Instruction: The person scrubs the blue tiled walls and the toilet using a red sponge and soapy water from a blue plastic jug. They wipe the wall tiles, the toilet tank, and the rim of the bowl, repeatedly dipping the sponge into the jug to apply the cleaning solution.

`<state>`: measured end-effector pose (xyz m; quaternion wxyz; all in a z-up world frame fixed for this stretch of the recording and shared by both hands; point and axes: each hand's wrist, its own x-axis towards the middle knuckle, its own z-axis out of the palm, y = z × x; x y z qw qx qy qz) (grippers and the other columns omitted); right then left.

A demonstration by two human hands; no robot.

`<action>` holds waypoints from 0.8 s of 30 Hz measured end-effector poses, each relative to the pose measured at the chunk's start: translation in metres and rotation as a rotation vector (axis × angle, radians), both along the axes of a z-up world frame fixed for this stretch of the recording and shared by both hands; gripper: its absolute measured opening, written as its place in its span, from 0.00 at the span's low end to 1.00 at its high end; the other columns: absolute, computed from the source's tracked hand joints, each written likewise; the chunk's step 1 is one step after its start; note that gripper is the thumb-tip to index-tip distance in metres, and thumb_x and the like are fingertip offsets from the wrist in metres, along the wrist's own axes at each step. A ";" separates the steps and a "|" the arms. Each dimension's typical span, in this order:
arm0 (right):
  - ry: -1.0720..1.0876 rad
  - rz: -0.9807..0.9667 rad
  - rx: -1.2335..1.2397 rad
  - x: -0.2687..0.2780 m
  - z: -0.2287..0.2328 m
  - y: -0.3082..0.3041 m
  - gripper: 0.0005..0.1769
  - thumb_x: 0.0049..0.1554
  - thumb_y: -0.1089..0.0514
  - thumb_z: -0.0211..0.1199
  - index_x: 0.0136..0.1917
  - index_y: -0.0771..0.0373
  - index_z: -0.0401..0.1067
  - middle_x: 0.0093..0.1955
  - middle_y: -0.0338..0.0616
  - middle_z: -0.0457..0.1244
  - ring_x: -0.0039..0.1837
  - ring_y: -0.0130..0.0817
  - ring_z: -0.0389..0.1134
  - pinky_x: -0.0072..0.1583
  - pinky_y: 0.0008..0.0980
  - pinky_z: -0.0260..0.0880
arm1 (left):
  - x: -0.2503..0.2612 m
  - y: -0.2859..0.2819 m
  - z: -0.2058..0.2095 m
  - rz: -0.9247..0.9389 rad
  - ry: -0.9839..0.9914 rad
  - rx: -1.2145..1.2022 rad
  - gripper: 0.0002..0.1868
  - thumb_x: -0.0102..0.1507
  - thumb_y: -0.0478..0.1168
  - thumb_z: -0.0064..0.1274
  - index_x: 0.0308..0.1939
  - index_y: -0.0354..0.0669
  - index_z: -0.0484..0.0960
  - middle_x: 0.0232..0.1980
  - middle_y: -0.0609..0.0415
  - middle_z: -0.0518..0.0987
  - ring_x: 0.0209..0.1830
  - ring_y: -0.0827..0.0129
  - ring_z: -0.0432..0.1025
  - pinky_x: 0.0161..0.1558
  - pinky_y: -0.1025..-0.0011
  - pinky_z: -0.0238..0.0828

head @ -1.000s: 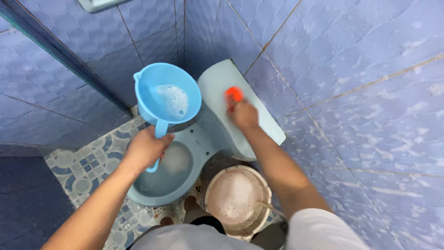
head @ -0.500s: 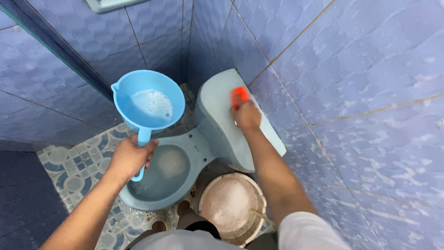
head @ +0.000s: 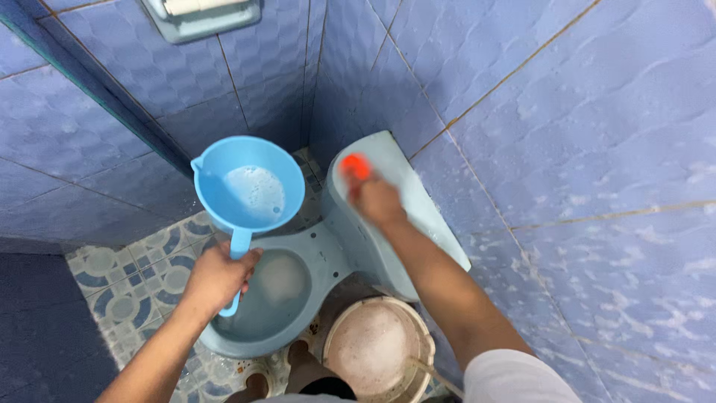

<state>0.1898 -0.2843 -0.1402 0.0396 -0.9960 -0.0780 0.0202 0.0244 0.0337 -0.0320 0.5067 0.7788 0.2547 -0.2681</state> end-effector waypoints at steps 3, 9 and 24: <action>-0.047 0.109 0.062 -0.002 0.001 0.006 0.22 0.52 0.49 0.62 0.59 0.49 0.78 0.51 0.58 0.67 0.46 0.55 0.72 0.46 0.53 0.74 | -0.003 0.000 0.004 -0.030 -0.018 0.035 0.19 0.63 0.50 0.56 0.31 0.35 0.79 0.19 0.52 0.76 0.17 0.67 0.73 0.26 0.66 0.71; 0.011 -0.015 0.045 0.003 -0.001 0.016 0.16 0.60 0.47 0.60 0.57 0.54 0.76 0.51 0.55 0.69 0.48 0.51 0.73 0.50 0.50 0.74 | 0.000 -0.007 0.005 0.004 -0.003 0.007 0.18 0.63 0.50 0.56 0.34 0.34 0.80 0.20 0.52 0.76 0.17 0.66 0.72 0.25 0.64 0.70; -0.015 -0.521 0.087 -0.114 0.042 -0.046 0.23 0.59 0.39 0.61 0.64 0.47 0.72 0.49 0.59 0.67 0.47 0.59 0.72 0.49 0.55 0.73 | -0.005 -0.019 0.005 -0.126 -0.114 0.052 0.19 0.62 0.51 0.57 0.33 0.36 0.80 0.22 0.52 0.79 0.18 0.67 0.76 0.28 0.66 0.73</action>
